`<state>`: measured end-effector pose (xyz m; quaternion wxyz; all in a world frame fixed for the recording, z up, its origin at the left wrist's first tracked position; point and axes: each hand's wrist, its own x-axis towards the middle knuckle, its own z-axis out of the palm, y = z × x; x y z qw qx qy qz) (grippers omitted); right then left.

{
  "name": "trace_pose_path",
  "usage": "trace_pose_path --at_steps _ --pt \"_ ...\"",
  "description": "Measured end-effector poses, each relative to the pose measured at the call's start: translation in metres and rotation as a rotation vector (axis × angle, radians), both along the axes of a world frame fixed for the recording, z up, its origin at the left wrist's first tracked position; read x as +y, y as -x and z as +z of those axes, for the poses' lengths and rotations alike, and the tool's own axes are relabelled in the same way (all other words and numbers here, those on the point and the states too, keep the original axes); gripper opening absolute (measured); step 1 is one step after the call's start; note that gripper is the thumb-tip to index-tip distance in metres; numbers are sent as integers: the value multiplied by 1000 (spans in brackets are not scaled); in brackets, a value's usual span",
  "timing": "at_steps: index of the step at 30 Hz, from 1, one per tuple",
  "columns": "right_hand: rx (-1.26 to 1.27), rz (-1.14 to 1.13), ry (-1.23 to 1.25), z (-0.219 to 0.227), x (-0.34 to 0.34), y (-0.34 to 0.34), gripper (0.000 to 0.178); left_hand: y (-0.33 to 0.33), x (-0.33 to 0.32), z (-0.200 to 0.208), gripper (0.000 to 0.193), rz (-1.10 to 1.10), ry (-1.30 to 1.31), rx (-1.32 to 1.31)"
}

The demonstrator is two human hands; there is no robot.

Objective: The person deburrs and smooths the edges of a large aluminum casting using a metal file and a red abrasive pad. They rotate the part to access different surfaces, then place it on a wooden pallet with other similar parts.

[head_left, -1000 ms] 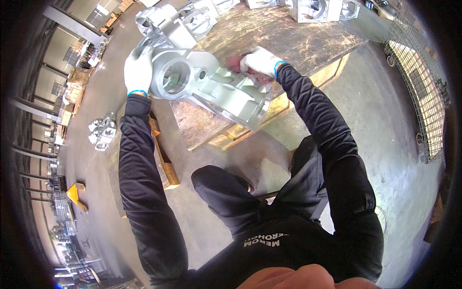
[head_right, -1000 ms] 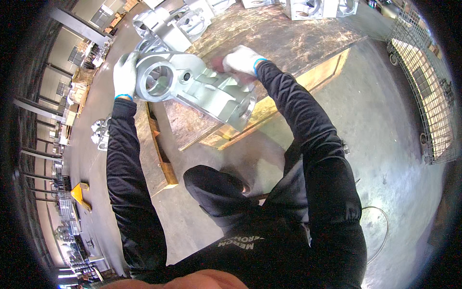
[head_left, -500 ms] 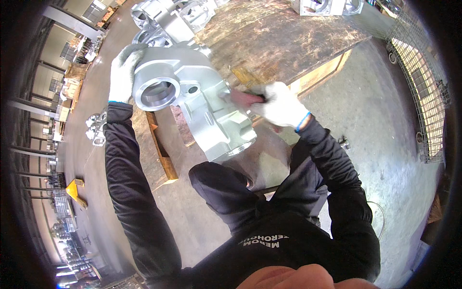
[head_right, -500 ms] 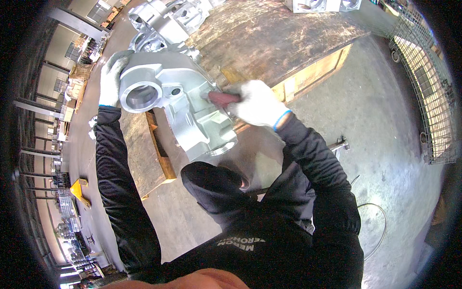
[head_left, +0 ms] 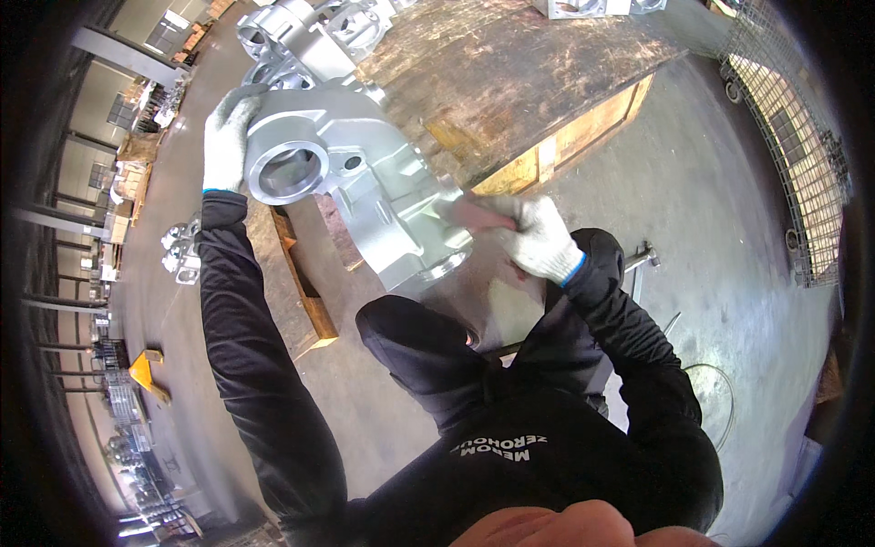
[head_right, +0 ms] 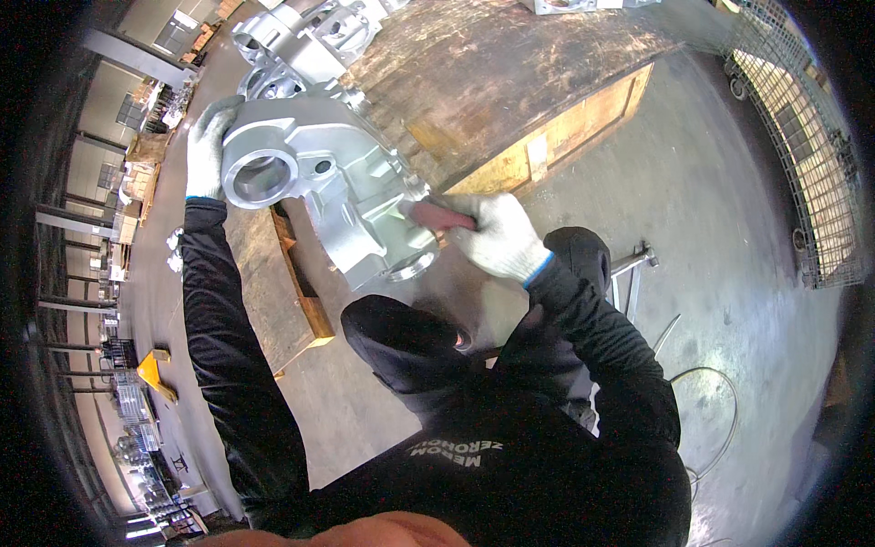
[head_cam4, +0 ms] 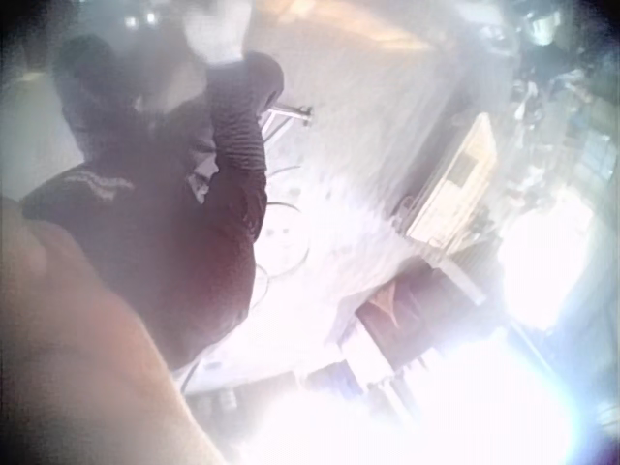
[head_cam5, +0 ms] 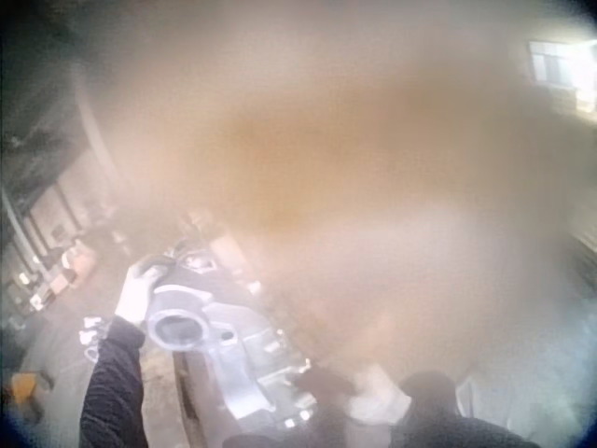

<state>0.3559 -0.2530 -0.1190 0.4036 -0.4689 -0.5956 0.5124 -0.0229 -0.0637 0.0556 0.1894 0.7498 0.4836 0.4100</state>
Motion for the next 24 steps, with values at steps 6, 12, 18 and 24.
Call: trace_pose_path --at_steps 6,12,18,24 --pt "-59 -222 74 1 18 -23 49 -1 4 0 23 18 23 -57" --pt "146 -3 121 -27 104 12 39 5 10 -5 22 0 -57 0" --pt "513 -27 301 -68 116 23 19 10 14 -2 26 -11 -102 102" --pt "699 -118 552 -90 93 23 16 4 11 0 24 46 -56 68"
